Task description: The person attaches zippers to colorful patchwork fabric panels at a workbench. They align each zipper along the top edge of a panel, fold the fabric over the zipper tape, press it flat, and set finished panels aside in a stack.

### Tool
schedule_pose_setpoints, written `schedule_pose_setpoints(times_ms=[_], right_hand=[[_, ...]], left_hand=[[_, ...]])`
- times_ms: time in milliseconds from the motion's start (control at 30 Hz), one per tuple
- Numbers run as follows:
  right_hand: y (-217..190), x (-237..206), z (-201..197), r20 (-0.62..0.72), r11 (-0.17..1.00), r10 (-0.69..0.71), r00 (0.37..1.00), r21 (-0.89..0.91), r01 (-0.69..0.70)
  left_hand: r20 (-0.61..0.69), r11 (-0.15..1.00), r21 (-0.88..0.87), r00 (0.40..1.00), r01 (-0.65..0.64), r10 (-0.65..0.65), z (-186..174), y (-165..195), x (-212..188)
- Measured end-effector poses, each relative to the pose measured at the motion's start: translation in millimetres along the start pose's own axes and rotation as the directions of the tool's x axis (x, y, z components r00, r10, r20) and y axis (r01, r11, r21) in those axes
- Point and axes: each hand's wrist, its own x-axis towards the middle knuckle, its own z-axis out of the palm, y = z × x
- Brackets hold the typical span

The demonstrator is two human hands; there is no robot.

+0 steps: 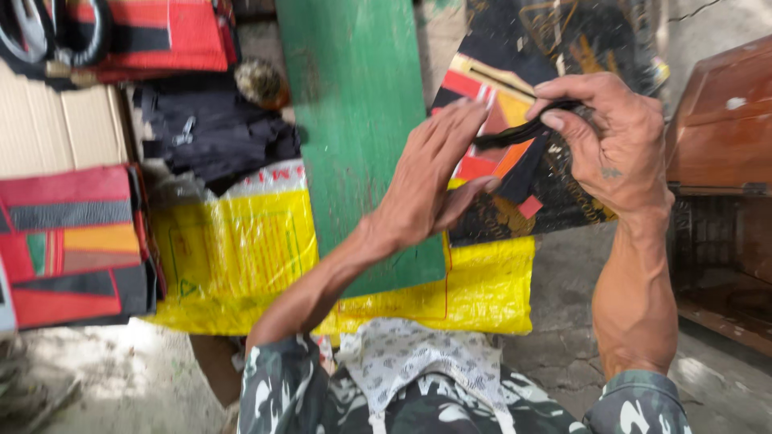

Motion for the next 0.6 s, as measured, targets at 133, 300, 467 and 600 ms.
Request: schedule_pose_setpoints(times_ms=[133,300,467,600], right_hand=[[1.7,3.4,49.8,0.063,0.994,-0.074,0.995,0.081,0.069],[46.9,-26.2,99.6,0.05,0.89,-0.059,0.997,-0.449,0.075],[87.3,-58.0,132.4,0.107,0.874,-0.005,0.994,-0.483,0.056],[105.6,-59.7,128.3,-0.009,0.807,-0.025,1.0,-0.591,0.015]], left_hand=[[0.317,0.815,-0.317,0.864,0.485,-0.391,-8.6,-13.1,-21.8],[0.223,0.359,-0.474,0.505,0.804,-0.834,-48.9,-42.2,-94.4],[0.103,0.238,-0.752,0.467,0.614,-0.878,-68.7,-53.8,-135.0],[0.14,0.099,-0.882,0.459,0.46,-0.877,-57.7,-55.1,-138.8]])
